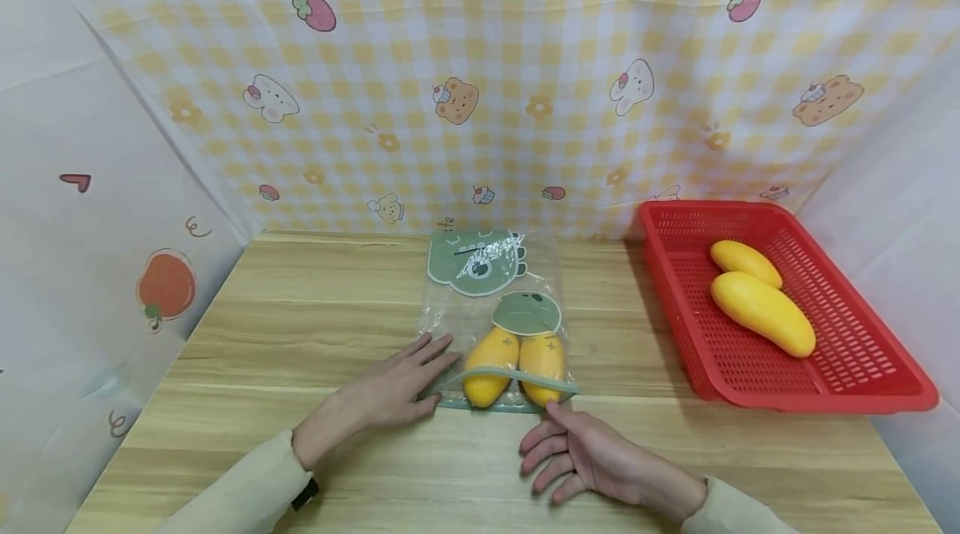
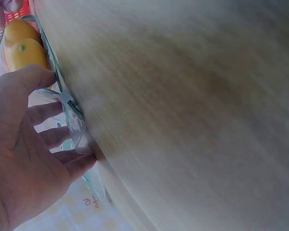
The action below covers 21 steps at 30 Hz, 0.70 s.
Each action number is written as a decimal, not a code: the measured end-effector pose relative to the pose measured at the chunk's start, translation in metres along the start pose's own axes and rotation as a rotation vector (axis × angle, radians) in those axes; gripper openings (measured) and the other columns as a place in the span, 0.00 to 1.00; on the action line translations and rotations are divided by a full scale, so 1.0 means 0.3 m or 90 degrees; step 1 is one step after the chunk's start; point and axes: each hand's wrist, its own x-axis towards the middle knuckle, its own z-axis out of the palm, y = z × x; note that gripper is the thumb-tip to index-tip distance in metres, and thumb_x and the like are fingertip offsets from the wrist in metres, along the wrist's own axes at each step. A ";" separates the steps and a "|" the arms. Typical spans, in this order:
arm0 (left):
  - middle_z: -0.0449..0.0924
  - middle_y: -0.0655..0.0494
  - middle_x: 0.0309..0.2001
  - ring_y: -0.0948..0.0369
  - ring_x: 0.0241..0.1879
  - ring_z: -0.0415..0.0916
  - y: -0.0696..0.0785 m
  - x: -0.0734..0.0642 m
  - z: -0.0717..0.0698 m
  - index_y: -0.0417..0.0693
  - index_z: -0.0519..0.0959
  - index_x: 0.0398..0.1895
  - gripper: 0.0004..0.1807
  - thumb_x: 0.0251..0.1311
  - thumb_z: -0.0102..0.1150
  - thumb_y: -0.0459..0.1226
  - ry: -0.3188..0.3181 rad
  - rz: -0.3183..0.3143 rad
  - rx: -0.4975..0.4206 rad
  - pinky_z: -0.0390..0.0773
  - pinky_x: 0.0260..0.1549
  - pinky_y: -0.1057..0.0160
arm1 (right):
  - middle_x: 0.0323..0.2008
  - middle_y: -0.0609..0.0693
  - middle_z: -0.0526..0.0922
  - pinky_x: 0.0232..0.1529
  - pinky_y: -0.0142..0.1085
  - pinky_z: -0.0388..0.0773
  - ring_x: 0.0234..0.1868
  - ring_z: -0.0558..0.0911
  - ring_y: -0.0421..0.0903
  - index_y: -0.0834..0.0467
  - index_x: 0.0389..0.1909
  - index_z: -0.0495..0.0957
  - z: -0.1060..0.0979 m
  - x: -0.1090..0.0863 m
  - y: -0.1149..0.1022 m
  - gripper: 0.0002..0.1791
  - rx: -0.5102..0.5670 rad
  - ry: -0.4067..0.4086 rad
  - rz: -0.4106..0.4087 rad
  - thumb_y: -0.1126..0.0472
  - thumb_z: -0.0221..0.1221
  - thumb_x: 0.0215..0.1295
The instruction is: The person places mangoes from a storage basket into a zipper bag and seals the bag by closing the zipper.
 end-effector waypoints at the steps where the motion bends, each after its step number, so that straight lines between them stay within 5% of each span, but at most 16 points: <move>1: 0.54 0.41 0.78 0.37 0.74 0.51 -0.001 0.001 0.000 0.44 0.65 0.76 0.34 0.69 0.60 0.43 0.000 0.000 0.000 0.61 0.68 0.40 | 0.47 0.59 0.85 0.41 0.41 0.86 0.43 0.87 0.51 0.67 0.55 0.75 0.003 0.002 0.000 0.35 -0.003 0.000 0.002 0.39 0.38 0.81; 21: 0.53 0.41 0.78 0.38 0.75 0.49 0.002 -0.001 0.001 0.44 0.65 0.76 0.35 0.69 0.60 0.43 0.001 -0.004 -0.005 0.59 0.69 0.41 | 0.48 0.59 0.85 0.38 0.41 0.86 0.43 0.87 0.52 0.68 0.55 0.75 -0.007 -0.001 -0.007 0.32 -0.024 0.013 0.011 0.42 0.39 0.82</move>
